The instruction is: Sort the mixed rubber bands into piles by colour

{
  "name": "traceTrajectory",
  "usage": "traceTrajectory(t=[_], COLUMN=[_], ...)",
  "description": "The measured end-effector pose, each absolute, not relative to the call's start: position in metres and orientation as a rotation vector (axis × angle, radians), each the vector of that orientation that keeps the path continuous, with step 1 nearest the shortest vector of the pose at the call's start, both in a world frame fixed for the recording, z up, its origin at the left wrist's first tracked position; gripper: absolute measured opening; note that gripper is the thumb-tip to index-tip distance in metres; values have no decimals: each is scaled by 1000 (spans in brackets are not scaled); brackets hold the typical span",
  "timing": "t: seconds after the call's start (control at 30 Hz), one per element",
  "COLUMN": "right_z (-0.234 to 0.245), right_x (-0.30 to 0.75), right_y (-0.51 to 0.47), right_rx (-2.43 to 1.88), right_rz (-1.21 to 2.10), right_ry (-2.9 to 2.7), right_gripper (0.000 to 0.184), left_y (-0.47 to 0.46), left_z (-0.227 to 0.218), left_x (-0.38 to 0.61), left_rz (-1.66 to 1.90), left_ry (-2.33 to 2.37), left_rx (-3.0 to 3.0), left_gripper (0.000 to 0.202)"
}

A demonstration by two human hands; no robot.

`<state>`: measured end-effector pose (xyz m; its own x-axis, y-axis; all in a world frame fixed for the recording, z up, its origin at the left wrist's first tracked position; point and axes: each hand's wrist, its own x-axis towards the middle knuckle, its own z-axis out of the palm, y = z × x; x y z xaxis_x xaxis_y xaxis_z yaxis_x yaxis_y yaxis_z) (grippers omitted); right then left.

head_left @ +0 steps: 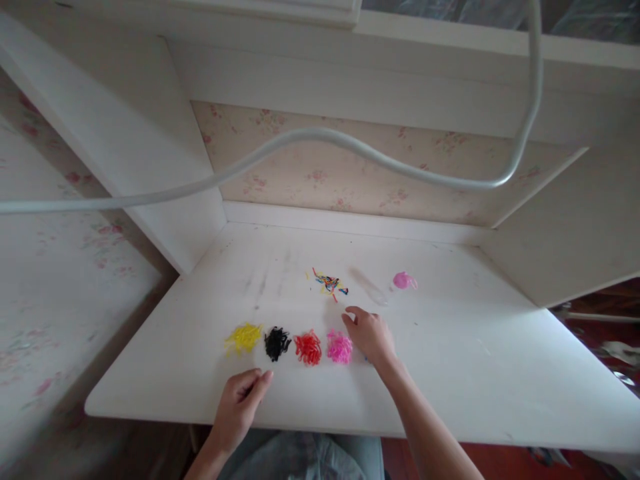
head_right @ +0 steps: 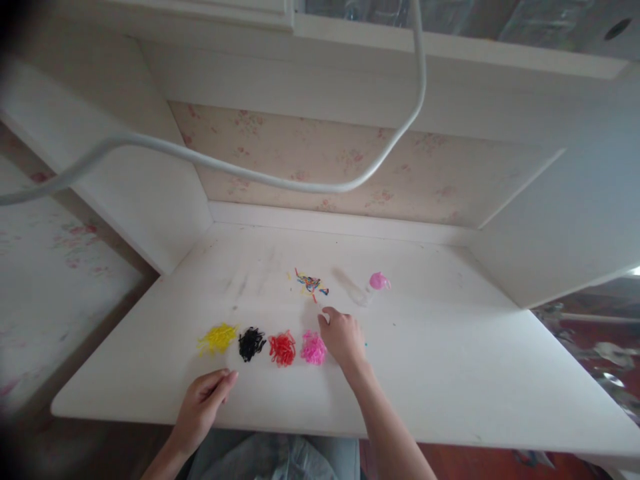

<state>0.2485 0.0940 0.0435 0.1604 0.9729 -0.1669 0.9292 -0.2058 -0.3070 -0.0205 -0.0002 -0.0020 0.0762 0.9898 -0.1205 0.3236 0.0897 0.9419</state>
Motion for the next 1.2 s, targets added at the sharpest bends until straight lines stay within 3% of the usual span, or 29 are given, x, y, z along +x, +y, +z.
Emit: traceTrajectory(t=[0.53, 1.0, 1.2], right_z=[37, 45, 47], right_x=[217, 204, 193], right_y=[135, 65, 50], right_rx=[-2393, -1942, -1892], right_rz=[416, 643, 594], right_ry=[-2062, -1958, -2017], right_gripper=[41, 35, 34], left_y=[2, 4, 5], left_z=[-5, -8, -10], left_x=[-26, -26, -25], left_rz=[927, 886, 869], left_ry=[1426, 1411, 1422], left_rx=[1393, 1433, 1426], left_gripper=[40, 41, 42])
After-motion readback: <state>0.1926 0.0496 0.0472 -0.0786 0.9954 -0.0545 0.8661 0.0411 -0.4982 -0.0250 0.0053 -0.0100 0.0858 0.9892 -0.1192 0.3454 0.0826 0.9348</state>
